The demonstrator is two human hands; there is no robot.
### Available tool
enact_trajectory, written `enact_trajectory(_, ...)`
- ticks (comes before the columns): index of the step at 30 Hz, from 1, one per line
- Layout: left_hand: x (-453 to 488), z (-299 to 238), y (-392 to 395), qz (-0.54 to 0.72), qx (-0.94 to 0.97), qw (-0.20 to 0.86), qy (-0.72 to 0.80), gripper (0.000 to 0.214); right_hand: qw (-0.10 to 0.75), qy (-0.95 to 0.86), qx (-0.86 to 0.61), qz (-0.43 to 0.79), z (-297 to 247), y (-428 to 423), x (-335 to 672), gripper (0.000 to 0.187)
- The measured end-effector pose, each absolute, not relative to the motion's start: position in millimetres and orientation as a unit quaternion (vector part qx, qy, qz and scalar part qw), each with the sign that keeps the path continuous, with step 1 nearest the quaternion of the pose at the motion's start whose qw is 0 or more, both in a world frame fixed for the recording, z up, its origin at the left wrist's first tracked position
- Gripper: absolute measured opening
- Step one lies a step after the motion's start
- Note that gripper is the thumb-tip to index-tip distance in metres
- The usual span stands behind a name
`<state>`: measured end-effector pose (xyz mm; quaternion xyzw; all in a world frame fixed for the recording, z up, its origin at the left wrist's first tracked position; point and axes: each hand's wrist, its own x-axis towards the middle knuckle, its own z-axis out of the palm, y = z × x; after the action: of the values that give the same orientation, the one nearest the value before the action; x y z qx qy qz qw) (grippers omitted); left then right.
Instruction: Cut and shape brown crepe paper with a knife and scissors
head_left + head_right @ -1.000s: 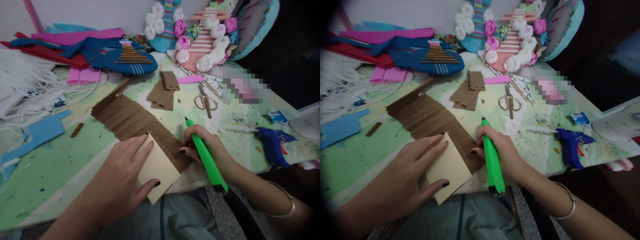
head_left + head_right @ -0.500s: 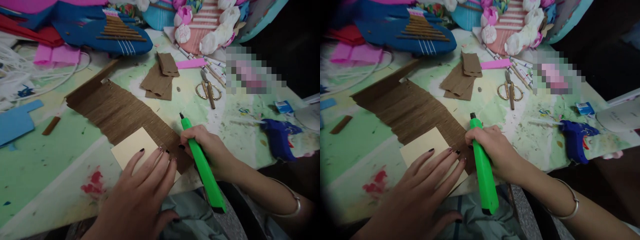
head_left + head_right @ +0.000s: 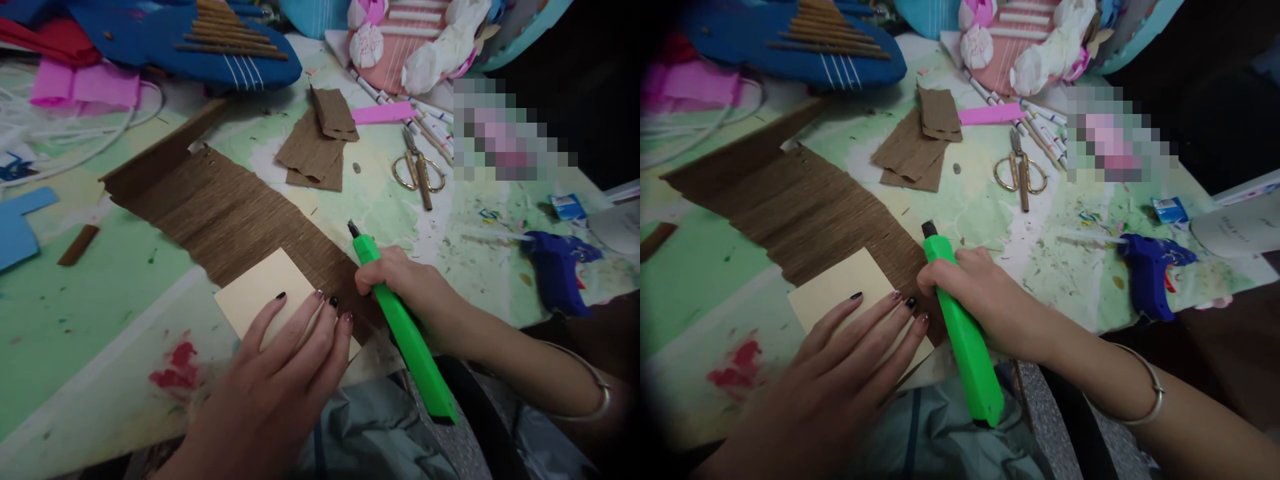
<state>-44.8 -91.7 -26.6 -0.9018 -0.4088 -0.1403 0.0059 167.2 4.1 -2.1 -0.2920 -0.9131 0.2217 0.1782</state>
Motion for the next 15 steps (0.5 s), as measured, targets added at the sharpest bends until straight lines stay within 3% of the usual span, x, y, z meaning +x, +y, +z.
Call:
enact_trajectory(7, -44, -29, -93, -0.138, -0.905, 0.042, -0.401, 0.042, 0.211, -0.904, -0.292, 0.23, -5, 4, 166, 0.023)
enact_trajectory(15, -48, -12, -94, -0.151, -0.878, 0.006, -0.454, 0.069, 0.214, -0.843, -0.374, 0.321, 5, 13, 157, 0.019)
